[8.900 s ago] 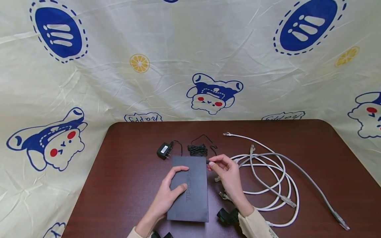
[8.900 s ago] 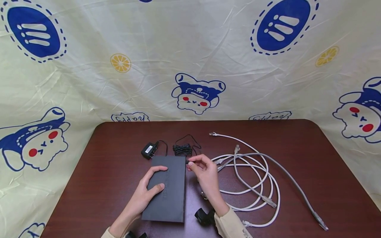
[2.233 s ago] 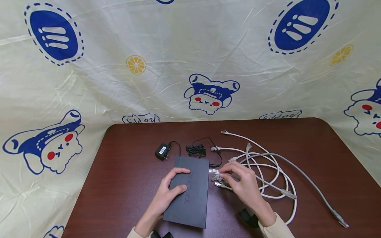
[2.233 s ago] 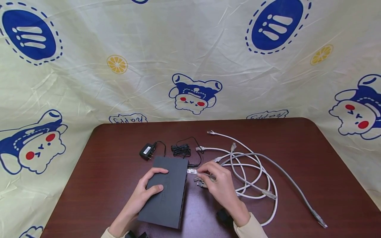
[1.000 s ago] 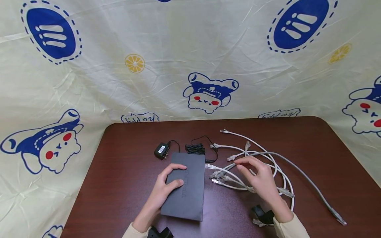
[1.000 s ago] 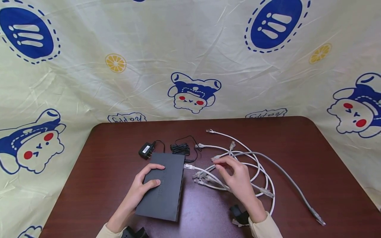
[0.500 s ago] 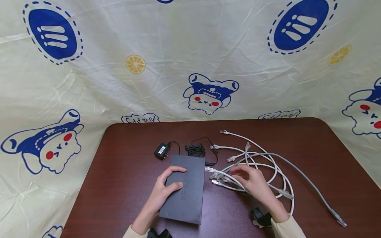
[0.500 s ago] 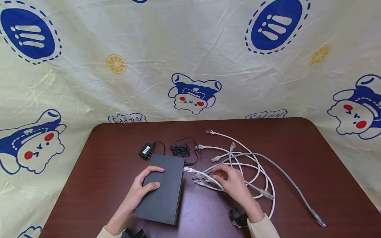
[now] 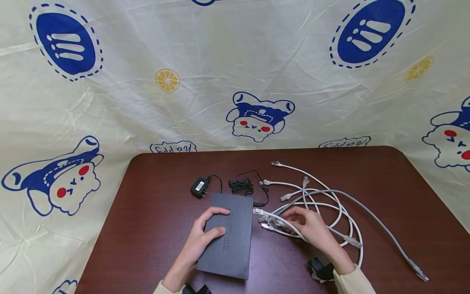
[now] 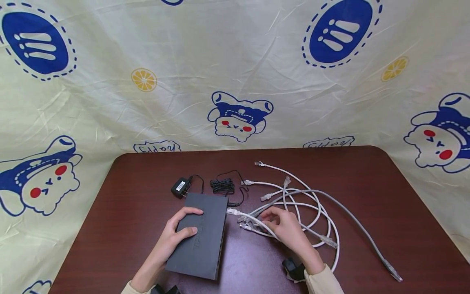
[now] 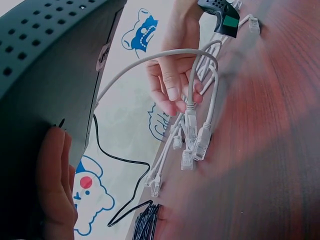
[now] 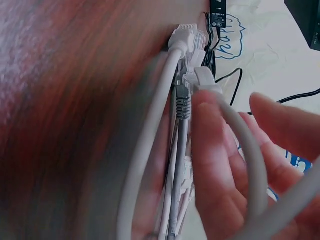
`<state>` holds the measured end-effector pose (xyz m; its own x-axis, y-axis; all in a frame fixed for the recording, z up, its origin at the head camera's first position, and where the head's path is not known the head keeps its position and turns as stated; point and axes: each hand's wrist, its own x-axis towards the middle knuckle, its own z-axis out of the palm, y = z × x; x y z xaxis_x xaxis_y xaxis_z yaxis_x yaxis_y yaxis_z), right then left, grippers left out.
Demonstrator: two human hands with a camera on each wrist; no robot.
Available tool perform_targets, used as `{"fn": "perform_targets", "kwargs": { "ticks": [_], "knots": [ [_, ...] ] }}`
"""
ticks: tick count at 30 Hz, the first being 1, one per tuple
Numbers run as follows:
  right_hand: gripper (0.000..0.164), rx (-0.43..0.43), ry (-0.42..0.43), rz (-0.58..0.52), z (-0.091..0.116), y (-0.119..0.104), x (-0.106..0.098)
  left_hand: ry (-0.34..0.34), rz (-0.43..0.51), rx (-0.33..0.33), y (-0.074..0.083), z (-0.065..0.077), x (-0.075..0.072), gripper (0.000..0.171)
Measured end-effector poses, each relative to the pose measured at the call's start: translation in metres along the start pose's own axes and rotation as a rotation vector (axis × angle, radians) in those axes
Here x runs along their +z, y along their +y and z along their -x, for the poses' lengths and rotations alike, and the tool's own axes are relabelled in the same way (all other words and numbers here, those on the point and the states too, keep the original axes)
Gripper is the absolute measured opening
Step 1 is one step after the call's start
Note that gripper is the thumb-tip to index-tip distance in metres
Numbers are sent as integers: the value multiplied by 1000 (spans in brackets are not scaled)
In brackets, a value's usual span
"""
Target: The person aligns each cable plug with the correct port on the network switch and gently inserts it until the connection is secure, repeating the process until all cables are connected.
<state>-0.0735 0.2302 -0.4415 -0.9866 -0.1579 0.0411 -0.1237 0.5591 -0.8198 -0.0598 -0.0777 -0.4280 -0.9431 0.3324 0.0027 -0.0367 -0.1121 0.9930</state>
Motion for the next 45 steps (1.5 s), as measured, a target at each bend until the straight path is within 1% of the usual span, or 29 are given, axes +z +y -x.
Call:
{"fn": "perform_targets", "kwargs": {
  "ticks": [2, 4, 9, 14, 20, 26, 31, 39, 42, 45],
  "knots": [
    [12, 16, 14, -14, 1, -1, -1, 0, 2, -1, 0, 0, 0, 36],
    [10, 9, 51, -2, 2, -3, -2, 3, 3, -2, -1, 0, 0, 36],
    [10, -42, 145, 39, 5, -12, -10, 22, 29, -31, 0, 1, 0, 35],
    [11, -45, 179, -15, 9, -24, -20, 46, 44, -49, 0, 1, 0, 36],
    [15, -74, 207, -25, 13, -33, -28, 70, 35, -46, -1, 0, 0, 36],
    [23, -123, 206, -62, 16, -39, -30, 86, 44, -42, -3, -2, 1, 36],
    [26, -200, 231, -80, 16, -43, -28, 88, 43, -37, -3, -4, 3, 35],
    [30, -287, 283, -69, 15, -50, -20, 81, 58, -26, -2, -5, 5, 35],
    [29, -317, 286, -68, 15, -54, -17, 78, 65, -29, -1, -5, 6, 36],
    [29, -350, 275, -36, 15, -56, -14, 72, 70, -29, 0, -5, 6, 36]
  ]
}}
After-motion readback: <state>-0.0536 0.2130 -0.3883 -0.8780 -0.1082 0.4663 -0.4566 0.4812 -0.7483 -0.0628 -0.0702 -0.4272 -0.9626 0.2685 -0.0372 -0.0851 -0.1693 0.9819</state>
